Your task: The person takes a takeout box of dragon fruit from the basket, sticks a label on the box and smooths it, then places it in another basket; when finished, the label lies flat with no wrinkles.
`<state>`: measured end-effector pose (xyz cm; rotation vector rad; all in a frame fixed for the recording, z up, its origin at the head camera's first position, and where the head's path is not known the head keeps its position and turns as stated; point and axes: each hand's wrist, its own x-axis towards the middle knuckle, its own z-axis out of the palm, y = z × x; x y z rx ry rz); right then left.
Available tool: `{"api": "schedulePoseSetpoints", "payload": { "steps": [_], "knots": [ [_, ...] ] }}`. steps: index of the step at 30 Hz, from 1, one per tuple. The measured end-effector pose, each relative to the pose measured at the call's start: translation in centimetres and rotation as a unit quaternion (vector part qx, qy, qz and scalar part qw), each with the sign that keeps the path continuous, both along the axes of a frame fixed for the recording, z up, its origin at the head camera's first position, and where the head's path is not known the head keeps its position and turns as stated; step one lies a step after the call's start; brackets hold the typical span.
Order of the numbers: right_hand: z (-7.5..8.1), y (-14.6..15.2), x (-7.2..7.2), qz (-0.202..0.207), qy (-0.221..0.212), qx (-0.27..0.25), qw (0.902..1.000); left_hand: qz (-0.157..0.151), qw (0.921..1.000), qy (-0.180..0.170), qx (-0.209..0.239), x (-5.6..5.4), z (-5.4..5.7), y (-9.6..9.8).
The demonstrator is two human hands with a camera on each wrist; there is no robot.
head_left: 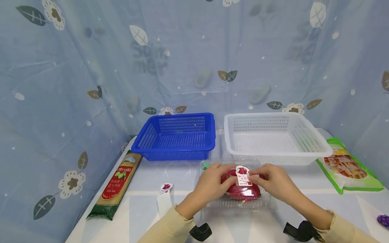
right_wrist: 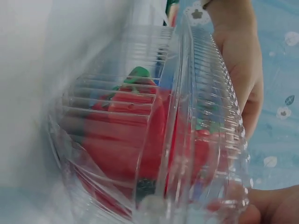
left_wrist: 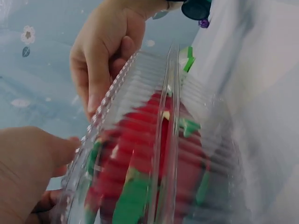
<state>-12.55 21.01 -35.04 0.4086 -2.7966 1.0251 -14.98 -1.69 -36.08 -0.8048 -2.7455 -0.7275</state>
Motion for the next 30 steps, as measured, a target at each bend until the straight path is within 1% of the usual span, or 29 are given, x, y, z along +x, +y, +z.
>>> {"api": "schedulePoseSetpoints", "payload": {
  "steps": [2,4,6,7,8,9,10,11,13,14,15,16,18,20,21,22,24,26,28,30],
  "knots": [
    [-0.1,0.3,0.2,-0.015,-0.016,-0.025,0.9995,0.013,0.9989,0.014,0.043,0.1,-0.2,-1.0],
    [-0.1,0.6,0.3,-0.031,-0.025,-0.04,0.9984,0.03,0.9951,0.041,0.085,0.2,-0.5,-2.2],
    [0.0,1.0,0.3,-0.045,-0.026,-0.046,0.9976,0.05,0.9888,0.072,0.121,0.1,-0.9,-3.6],
    [0.0,1.3,0.3,-0.05,-0.027,-0.047,0.9973,0.061,0.9852,0.082,0.138,0.1,-1.2,-4.4],
    [0.0,1.5,0.3,-0.054,-0.028,-0.048,0.997,0.072,0.9818,0.086,0.154,0.1,-1.4,-5.1],
    [-0.1,1.8,0.3,-0.059,-0.031,-0.049,0.9966,0.083,0.9786,0.08,0.17,0.1,-1.7,-5.8],
    [-0.2,2.1,0.3,-0.063,-0.035,-0.05,0.9961,0.092,0.976,0.068,0.185,0.1,-2.0,-6.4],
    [-0.3,2.3,0.3,-0.066,-0.039,-0.05,0.9958,0.099,0.9735,0.047,0.201,0.2,-2.3,-7.0],
    [-0.5,2.7,0.3,-0.069,-0.043,-0.049,0.9955,0.111,0.9673,-0.019,0.227,0.4,-2.8,-8.0],
    [-0.6,2.9,0.3,-0.07,-0.043,-0.049,0.9954,0.115,0.9621,-0.058,0.24,0.6,-3.0,-8.4],
    [-0.7,3.0,0.3,-0.07,-0.041,-0.049,0.9955,0.116,0.9553,-0.099,0.253,0.7,-3.2,-8.8],
    [-0.8,3.1,0.4,-0.07,-0.039,-0.049,0.9956,0.115,0.9465,-0.14,0.267,0.8,-3.4,-9.0],
    [-0.9,3.2,0.5,-0.071,-0.037,-0.049,0.9956,0.112,0.9259,-0.212,0.292,1.0,-3.7,-9.4],
    [-1.0,3.4,0.6,-0.073,-0.038,-0.051,0.9953,0.103,0.9089,-0.265,0.305,1.1,-3.8,-9.6],
    [-1.0,3.5,0.7,-0.075,-0.038,-0.05,0.9952,0.095,0.9028,-0.286,0.307,1.2,-3.8,-9.6],
    [-1.1,3.5,0.7,-0.078,-0.038,-0.047,0.9951,0.086,0.8987,-0.303,0.305,1.2,-3.8,-9.6],
    [-1.1,3.7,0.7,-0.085,-0.033,-0.041,0.995,0.07,0.8971,-0.323,0.293,1.2,-3.8,-9.4],
    [-1.2,3.9,0.7,-0.094,-0.029,-0.034,0.9946,0.058,0.896,-0.337,0.283,1.2,-3.7,-9.2],
    [-1.2,4.3,0.6,-0.102,-0.029,-0.029,0.9939,0.052,0.8931,-0.347,0.282,1.0,-3.8,-9.1],
    [-1.2,4.8,0.3,-0.107,-0.04,-0.033,0.9929,0.05,0.8903,-0.352,0.284,0.9,-3.9,-9.0]
  ]
}}
